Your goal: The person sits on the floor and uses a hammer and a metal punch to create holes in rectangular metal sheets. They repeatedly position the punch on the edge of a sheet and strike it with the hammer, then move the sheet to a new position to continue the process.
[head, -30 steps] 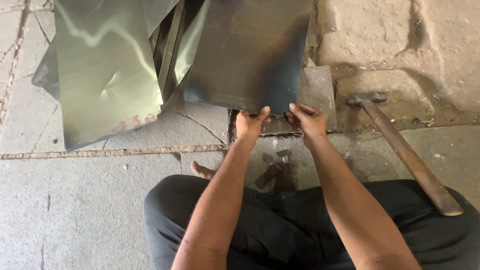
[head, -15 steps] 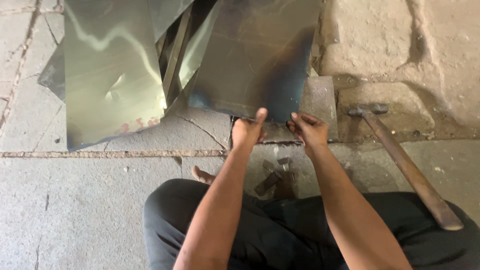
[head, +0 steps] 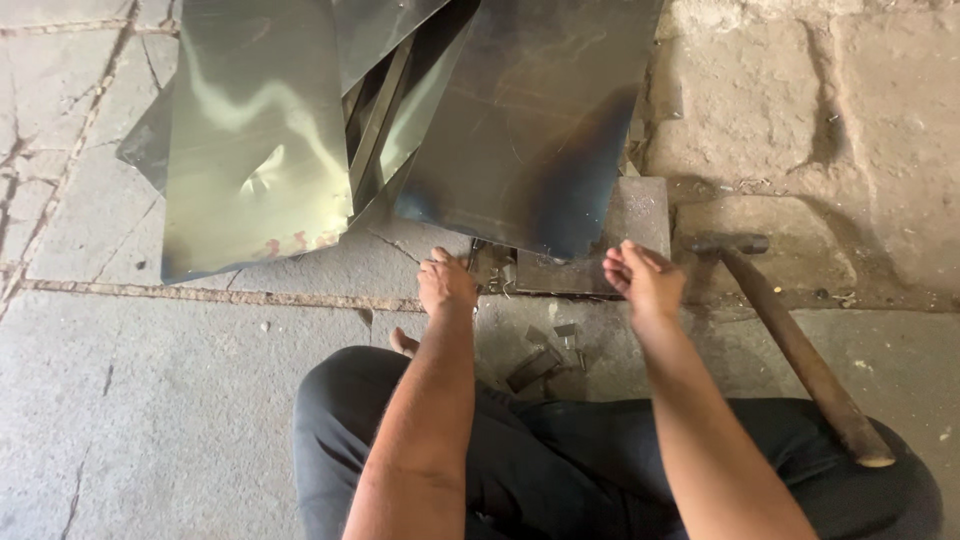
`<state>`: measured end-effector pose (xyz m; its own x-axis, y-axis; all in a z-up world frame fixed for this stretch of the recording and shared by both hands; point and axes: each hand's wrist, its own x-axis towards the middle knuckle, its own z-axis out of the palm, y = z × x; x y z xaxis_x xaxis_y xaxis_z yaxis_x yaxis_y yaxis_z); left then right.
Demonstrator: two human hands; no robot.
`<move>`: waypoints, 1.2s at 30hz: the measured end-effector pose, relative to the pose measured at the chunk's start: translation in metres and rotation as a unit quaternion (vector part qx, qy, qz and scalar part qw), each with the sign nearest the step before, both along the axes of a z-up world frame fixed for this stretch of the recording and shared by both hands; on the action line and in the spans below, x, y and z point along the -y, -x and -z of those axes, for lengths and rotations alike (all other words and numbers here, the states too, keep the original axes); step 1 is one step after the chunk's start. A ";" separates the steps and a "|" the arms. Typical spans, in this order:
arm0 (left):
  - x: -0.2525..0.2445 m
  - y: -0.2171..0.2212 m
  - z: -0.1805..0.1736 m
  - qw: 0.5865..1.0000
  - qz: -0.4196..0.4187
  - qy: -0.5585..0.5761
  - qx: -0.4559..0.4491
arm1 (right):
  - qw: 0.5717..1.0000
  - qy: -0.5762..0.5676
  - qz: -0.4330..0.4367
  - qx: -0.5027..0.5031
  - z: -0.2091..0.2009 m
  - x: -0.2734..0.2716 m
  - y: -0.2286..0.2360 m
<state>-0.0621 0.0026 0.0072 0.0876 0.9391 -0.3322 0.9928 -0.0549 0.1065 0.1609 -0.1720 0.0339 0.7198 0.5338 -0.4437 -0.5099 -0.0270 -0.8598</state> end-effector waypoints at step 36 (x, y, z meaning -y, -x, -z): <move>0.032 -0.071 -0.070 0.809 0.179 0.073 0.555 | 0.906 0.251 -0.209 0.271 -0.075 0.086 -0.055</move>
